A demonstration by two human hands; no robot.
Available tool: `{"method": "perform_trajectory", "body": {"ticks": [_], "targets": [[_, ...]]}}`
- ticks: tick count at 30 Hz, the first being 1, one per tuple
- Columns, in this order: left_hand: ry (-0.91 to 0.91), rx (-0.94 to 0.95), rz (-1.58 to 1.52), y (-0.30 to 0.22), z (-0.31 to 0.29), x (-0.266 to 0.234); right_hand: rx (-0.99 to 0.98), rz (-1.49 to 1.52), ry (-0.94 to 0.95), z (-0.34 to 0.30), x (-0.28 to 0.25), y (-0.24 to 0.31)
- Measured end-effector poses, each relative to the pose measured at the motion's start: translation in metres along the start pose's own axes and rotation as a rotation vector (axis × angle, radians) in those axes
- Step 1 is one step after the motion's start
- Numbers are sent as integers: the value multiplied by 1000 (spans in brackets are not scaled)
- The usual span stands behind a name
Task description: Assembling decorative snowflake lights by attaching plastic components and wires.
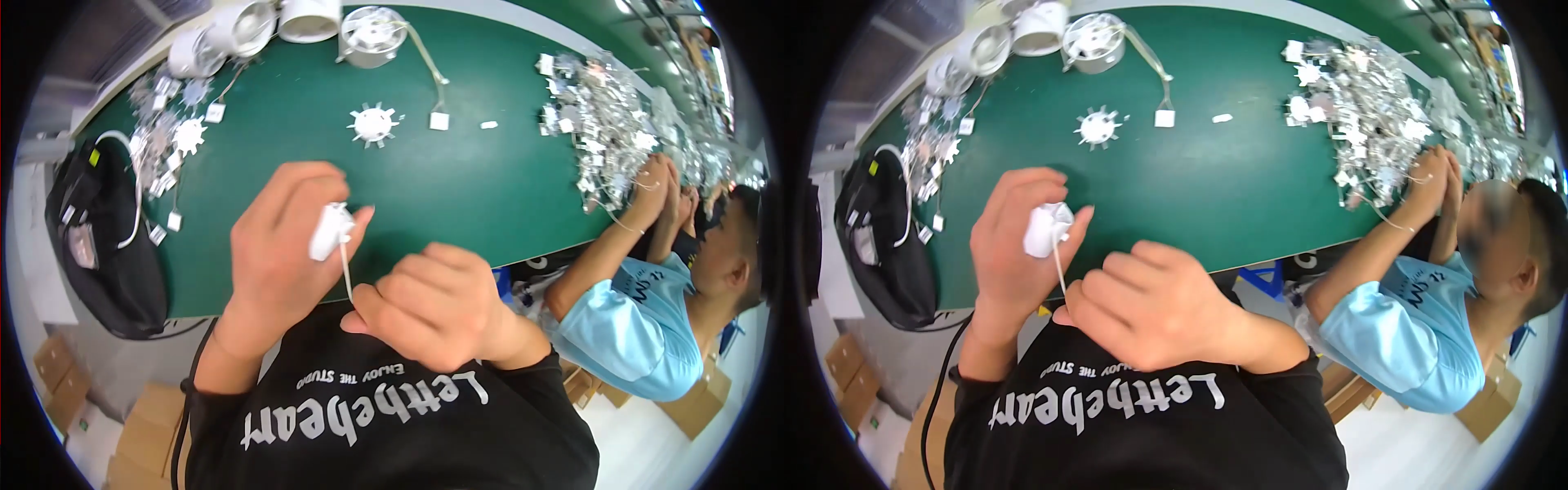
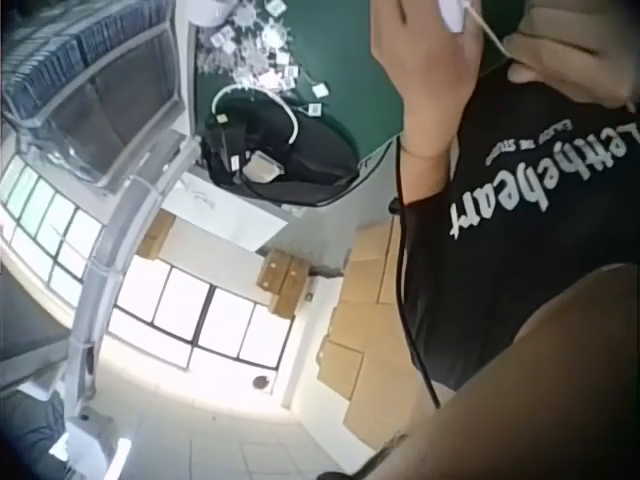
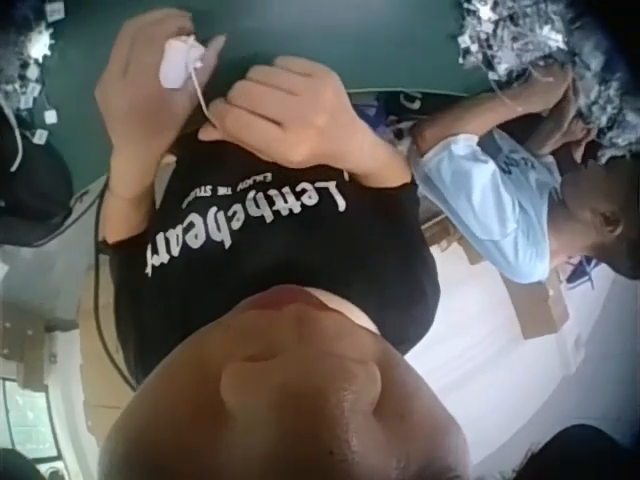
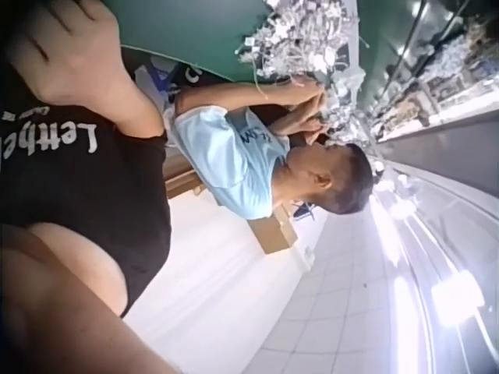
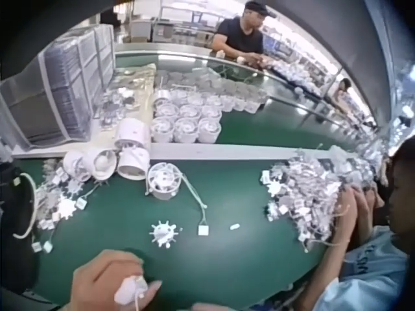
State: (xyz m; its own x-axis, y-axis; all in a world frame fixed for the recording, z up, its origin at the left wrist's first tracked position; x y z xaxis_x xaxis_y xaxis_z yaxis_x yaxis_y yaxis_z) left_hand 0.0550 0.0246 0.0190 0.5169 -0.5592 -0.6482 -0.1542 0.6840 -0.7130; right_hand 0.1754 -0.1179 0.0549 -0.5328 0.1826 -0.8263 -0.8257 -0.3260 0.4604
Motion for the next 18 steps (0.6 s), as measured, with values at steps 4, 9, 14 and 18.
{"method": "perform_trajectory", "body": {"ticks": [4,9,14,18], "targets": [[-54,-65,-59,-17,12,-4,438,169,-30,3,-44,-37],[38,44,94,-12,-5,6,609,-681,-272,-29,-103,-130],[-55,75,10,-4,-22,4,618,-758,-85,-17,-121,-185],[-17,10,39,-9,-21,2,737,-712,-58,-9,-150,-222]]}}
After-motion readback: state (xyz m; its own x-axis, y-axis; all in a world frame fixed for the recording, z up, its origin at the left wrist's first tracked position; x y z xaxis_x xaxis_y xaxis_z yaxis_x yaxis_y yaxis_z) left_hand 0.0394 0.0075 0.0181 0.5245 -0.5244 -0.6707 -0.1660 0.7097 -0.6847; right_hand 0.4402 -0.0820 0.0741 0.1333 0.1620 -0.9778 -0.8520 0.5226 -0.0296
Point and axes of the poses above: each hand's wrist, its own z-axis towards the middle knuckle, its own x-axis out of the palm, y = z × x, the point moved 3 cm from there along z, towards the middle knuckle, and after that the axes turned 6 degrees about y, right-handed, at the moved point
